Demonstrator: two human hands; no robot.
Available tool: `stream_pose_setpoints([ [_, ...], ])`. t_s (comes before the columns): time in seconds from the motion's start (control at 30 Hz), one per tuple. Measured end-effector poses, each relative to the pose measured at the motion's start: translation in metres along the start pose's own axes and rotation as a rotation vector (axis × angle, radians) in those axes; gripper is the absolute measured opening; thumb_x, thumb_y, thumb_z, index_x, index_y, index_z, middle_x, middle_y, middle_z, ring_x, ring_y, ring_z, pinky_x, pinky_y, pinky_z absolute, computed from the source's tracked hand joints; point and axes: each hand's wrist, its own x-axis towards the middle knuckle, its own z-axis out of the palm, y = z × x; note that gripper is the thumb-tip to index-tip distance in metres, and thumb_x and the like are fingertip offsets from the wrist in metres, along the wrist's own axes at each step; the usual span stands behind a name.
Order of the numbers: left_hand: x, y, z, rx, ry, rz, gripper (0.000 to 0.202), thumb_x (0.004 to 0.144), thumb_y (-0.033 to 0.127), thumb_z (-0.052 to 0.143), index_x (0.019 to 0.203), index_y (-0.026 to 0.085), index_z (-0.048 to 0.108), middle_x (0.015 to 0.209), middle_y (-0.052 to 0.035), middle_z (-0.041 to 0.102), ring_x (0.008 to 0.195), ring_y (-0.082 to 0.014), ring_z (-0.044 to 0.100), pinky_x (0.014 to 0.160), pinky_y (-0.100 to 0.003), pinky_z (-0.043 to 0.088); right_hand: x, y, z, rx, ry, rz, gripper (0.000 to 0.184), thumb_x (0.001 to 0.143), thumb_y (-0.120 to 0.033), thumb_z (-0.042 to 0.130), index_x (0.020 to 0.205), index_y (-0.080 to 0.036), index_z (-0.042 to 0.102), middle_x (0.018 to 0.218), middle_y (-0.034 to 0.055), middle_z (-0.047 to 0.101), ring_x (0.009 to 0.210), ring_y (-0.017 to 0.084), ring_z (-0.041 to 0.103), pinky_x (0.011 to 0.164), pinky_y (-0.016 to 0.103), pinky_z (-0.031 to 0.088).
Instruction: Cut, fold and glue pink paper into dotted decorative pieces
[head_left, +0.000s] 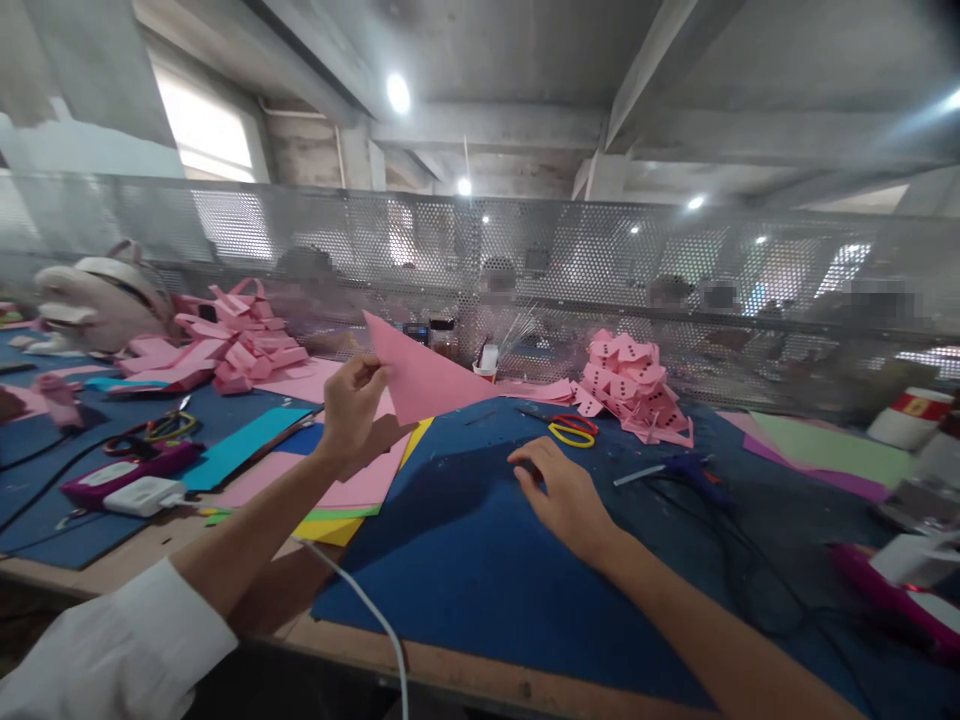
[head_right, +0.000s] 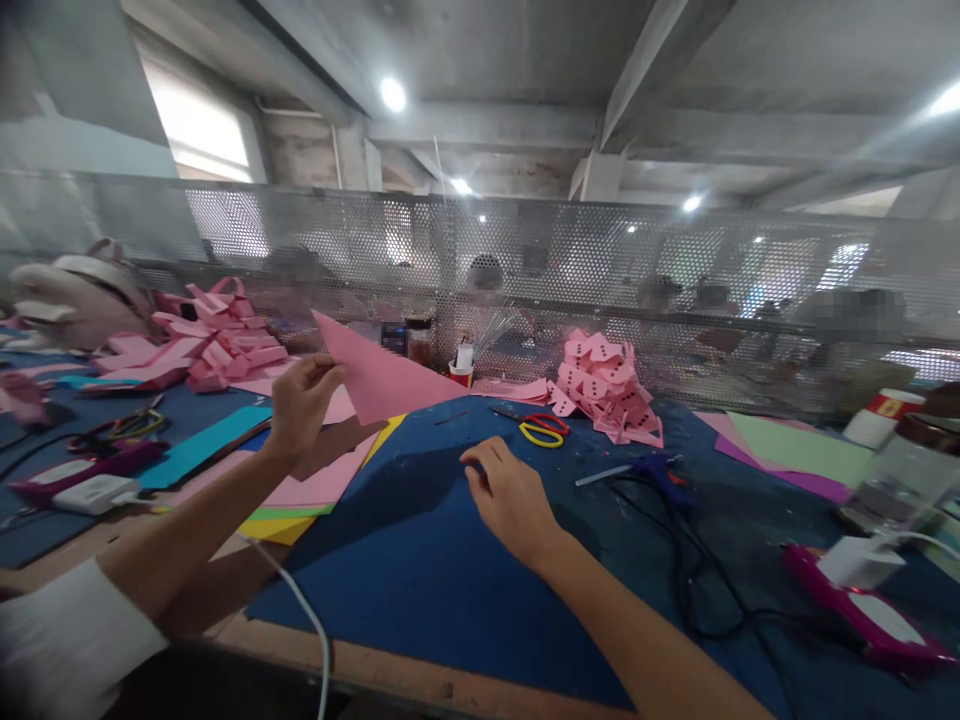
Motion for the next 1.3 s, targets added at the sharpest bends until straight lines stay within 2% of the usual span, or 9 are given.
stream_pose_setpoints([
  [0.17, -0.029, 0.052, -0.006, 0.073, 0.008, 0.318, 0.012, 0.086, 0.028, 0.058, 0.088, 0.019, 0.066, 0.091, -0.0037, 0.073, 0.088, -0.0201, 0.066, 0.087, -0.034, 0.051, 0.008, -0.008, -0.014, 0.088, 0.205, 0.071, 0.04, 0.091, -0.025, 0.057, 0.13, -0.025, 0.049, 0.122, 0.0093, 0.055, 0.076, 0.015, 0.062, 0.081, 0.036, 0.054],
  [0.3, -0.054, 0.082, -0.004, 0.032, -0.226, 0.714, 0.013, 0.085, 0.018, 0.059, 0.093, 0.025, 0.066, 0.09, 0.001, 0.075, 0.085, -0.0169, 0.068, 0.103, -0.041, 0.043, 0.01, -0.019, -0.024, 0.19, 0.195, 0.035, 0.053, 0.089, -0.028, 0.061, 0.139, -0.03, 0.042, 0.135, 0.0108, 0.049, 0.085, 0.017, 0.064, 0.084, 0.039, 0.055],
  [0.5, -0.071, 0.097, -0.002, -0.035, -0.337, 0.793, 0.029, 0.087, 0.017, 0.059, 0.114, 0.028, 0.059, 0.1, -0.0012, 0.074, 0.092, -0.0171, 0.068, 0.107, -0.042, 0.04, 0.012, -0.016, -0.026, 0.266, 0.212, -0.147, 0.019, 0.089, -0.016, 0.056, 0.103, -0.025, 0.064, 0.106, 0.0073, 0.065, 0.103, 0.023, 0.06, 0.091, 0.041, 0.05],
  [0.67, -0.068, 0.077, 0.005, 0.004, -0.342, 0.576, 0.053, 0.083, 0.036, 0.068, 0.132, 0.026, 0.048, 0.123, -0.0101, 0.064, 0.117, -0.0267, 0.057, 0.105, -0.047, 0.041, 0.014, -0.015, -0.04, 0.311, 0.311, -0.136, 0.015, 0.089, -0.023, 0.058, 0.103, -0.025, 0.064, 0.107, 0.008, 0.065, 0.106, 0.025, 0.06, 0.094, 0.044, 0.048],
  [0.83, -0.063, 0.046, 0.016, -0.111, -0.43, 0.244, 0.056, 0.082, 0.036, 0.067, 0.134, 0.025, 0.047, 0.135, -0.011, 0.054, 0.127, -0.0284, 0.049, 0.107, -0.047, 0.04, 0.009, -0.017, -0.046, 0.247, 0.312, -0.144, 0.017, 0.089, -0.023, 0.06, 0.106, -0.026, 0.062, 0.116, 0.0073, 0.062, 0.113, 0.025, 0.057, 0.099, 0.043, 0.046],
  [1.0, -0.061, 0.036, 0.023, -0.525, -0.65, -0.277, 0.058, 0.08, 0.039, 0.066, 0.132, 0.021, 0.047, 0.12, -0.0115, 0.065, 0.107, -0.0271, 0.064, 0.091, -0.044, 0.052, 0.001, -0.016, -0.037, 0.093, 0.216, -0.228, 0.031, 0.092, -0.012, 0.052, 0.118, -0.028, 0.057, 0.127, 0.0071, 0.058, 0.119, 0.022, 0.054, 0.1, 0.04, 0.046],
  [1.13, -0.056, 0.034, 0.022, -0.839, -0.732, -0.632, 0.046, 0.092, 0.049, 0.049, 0.127, 0.019, 0.055, 0.114, -0.0124, 0.069, 0.102, -0.0264, 0.067, 0.087, -0.041, 0.054, -0.003, -0.014, -0.029, -0.009, 0.148, -0.301, 0.031, 0.095, -0.008, 0.046, 0.119, -0.025, 0.056, 0.126, 0.0074, 0.059, 0.119, 0.02, 0.054, 0.101, 0.04, 0.044],
  [1.2, -0.054, 0.033, 0.02, -0.962, -0.758, -0.762, 0.049, 0.094, 0.052, 0.044, 0.127, 0.019, 0.056, 0.108, -0.0124, 0.071, 0.096, -0.0251, 0.069, 0.085, -0.04, 0.055, -0.004, -0.013, -0.025, -0.038, 0.128, -0.325, 0.029, 0.095, -0.007, 0.047, 0.117, -0.024, 0.057, 0.123, 0.0076, 0.061, 0.116, 0.02, 0.055, 0.099, 0.039, 0.045],
  [1.3, -0.052, 0.034, 0.017, -1.024, -0.746, -0.803, 0.046, 0.086, 0.037, 0.065, 0.128, 0.021, 0.056, 0.107, -0.009, 0.072, 0.093, -0.0205, 0.069, 0.082, -0.032, 0.056, -0.004, -0.012, -0.018, -0.08, 0.1, -0.37, 0.027, 0.094, -0.005, 0.048, 0.113, -0.022, 0.058, 0.119, 0.008, 0.062, 0.113, 0.02, 0.056, 0.096, 0.038, 0.047],
])
